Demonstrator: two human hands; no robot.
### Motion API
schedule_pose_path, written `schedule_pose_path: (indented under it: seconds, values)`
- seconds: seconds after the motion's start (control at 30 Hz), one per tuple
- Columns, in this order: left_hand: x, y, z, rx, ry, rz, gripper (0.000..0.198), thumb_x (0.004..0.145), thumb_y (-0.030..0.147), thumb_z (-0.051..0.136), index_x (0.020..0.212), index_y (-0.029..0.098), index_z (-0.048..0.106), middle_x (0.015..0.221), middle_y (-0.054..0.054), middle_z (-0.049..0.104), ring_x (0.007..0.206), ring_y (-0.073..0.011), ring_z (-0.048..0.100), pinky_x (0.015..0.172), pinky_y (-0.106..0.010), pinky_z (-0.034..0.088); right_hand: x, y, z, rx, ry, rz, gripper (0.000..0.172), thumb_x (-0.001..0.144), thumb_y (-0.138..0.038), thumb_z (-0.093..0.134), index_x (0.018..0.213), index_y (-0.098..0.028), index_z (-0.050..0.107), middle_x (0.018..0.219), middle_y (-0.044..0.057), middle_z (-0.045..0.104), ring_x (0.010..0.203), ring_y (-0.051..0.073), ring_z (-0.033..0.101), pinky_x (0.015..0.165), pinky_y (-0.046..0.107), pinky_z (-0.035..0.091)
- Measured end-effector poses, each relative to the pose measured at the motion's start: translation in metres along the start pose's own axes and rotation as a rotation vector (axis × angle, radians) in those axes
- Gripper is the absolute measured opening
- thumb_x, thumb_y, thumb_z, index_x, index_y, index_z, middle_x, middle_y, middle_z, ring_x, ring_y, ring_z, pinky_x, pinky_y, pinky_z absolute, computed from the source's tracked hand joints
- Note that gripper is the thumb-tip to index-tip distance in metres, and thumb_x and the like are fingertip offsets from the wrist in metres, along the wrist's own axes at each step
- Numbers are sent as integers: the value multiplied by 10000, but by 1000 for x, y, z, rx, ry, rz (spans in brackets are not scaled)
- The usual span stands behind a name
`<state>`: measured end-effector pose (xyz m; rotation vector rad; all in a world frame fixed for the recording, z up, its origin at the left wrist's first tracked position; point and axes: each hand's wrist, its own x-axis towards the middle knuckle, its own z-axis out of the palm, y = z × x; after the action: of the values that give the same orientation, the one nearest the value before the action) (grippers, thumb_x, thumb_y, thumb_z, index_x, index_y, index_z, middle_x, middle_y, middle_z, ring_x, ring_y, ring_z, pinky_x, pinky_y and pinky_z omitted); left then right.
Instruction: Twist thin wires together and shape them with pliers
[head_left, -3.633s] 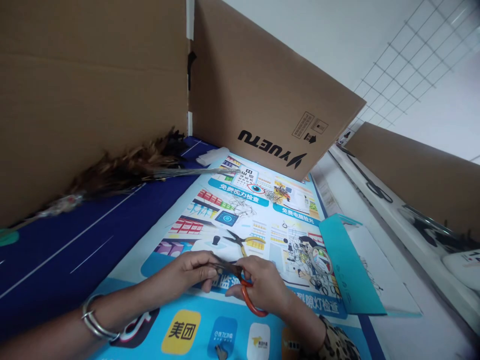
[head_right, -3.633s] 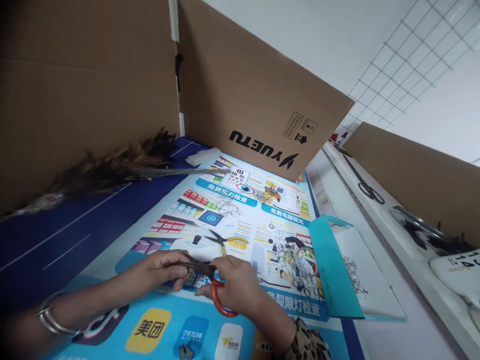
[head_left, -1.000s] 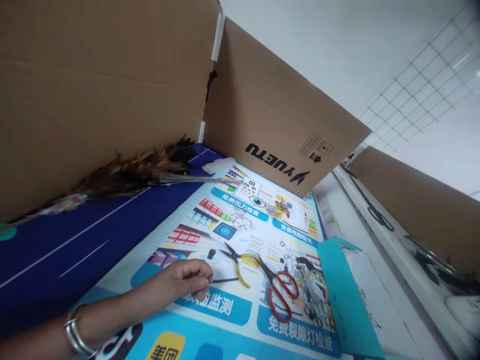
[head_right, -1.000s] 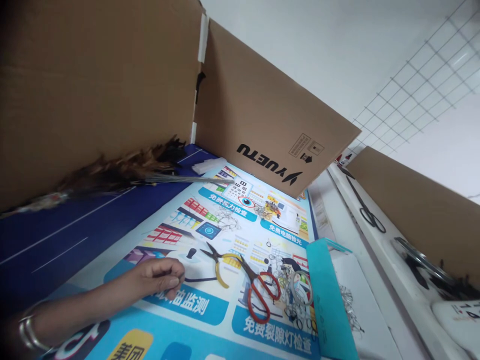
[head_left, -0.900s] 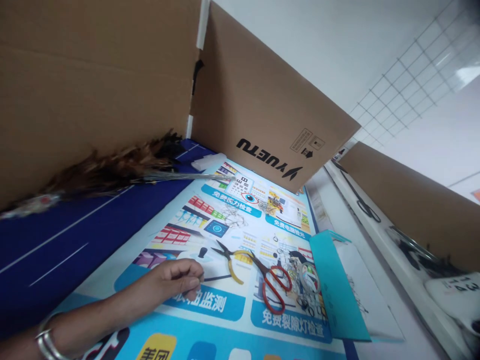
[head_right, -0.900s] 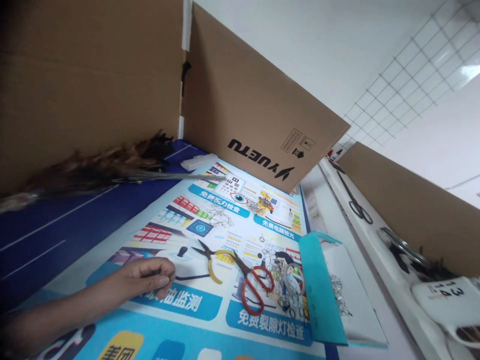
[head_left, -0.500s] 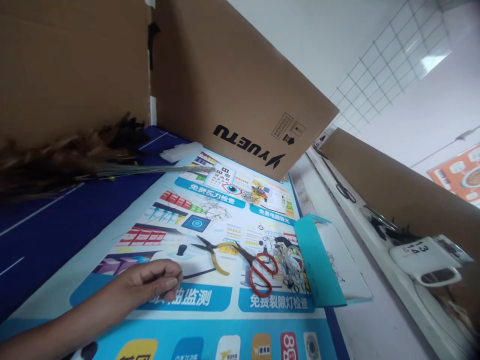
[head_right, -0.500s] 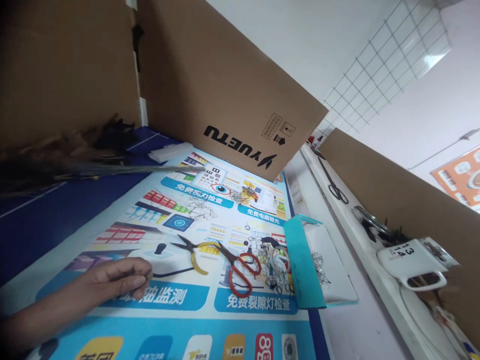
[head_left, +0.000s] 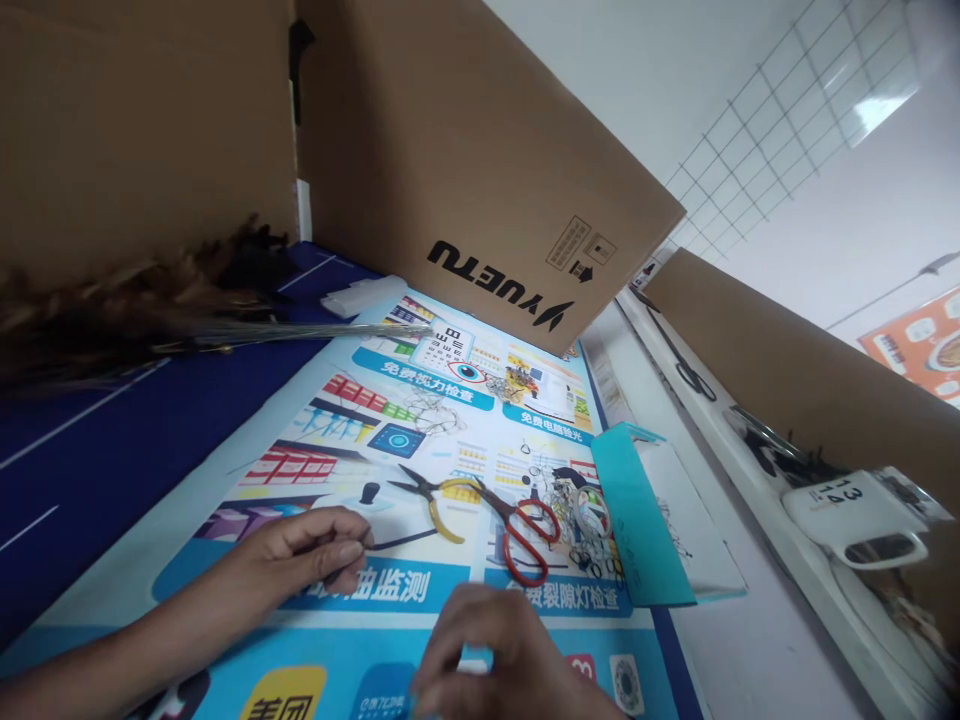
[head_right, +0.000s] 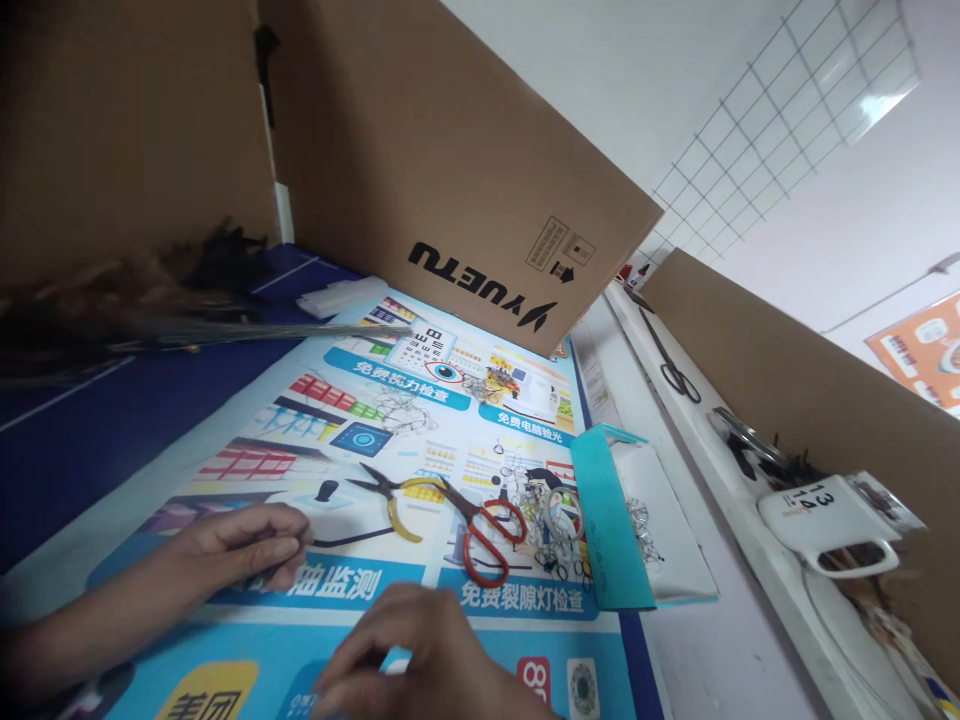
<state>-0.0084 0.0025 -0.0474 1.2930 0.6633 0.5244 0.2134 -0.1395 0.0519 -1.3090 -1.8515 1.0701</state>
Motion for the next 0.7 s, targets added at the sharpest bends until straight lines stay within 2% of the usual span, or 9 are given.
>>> schedule_pose_path:
  seconds: [0.07, 0.13, 0.33, 0.57, 0.7]
  values:
    - [0, 0, 2, -73, 17, -7, 240, 877, 454, 600, 879, 216, 631, 677, 21, 654, 639, -143, 569, 625, -247, 437, 26, 15, -3, 28, 128, 116, 59, 838, -253, 722, 792, -229, 750, 737, 6, 709, 694, 145, 641, 641, 231, 470]
    - [0, 0, 3, -108, 29, -8, 234, 865, 440, 622, 884, 207, 628, 668, 18, 663, 621, -139, 577, 609, -245, 435, 48, 28, -1, 22, 138, 171, 77, 836, -200, 690, 813, -214, 763, 761, 16, 710, 696, 149, 631, 619, 229, 454]
    - [1, 7, 4, -100, 27, -24, 253, 828, 436, 653, 792, 186, 638, 599, 17, 667, 586, -142, 603, 594, -247, 441, 87, 48, 18, 173, 207, 99, 175, 814, -290, 713, 967, -223, 766, 816, 17, 671, 728, 154, 605, 671, 252, 462]
    - [2, 9, 6, -198, 20, -79, 250, 798, 425, 687, 780, 183, 631, 617, 33, 685, 542, -125, 631, 572, -233, 448, 104, 58, 34, 456, 222, 53, 157, 772, -294, 766, 922, -246, 771, 803, 6, 655, 717, 142, 607, 667, 253, 476]
    - [0, 15, 7, -188, -1, -102, 260, 793, 434, 678, 745, 186, 622, 566, 29, 680, 529, -135, 628, 574, -248, 460, 105, 60, 35, 471, 234, 8, 155, 760, -352, 779, 848, -227, 754, 802, 19, 670, 753, 161, 619, 704, 278, 485]
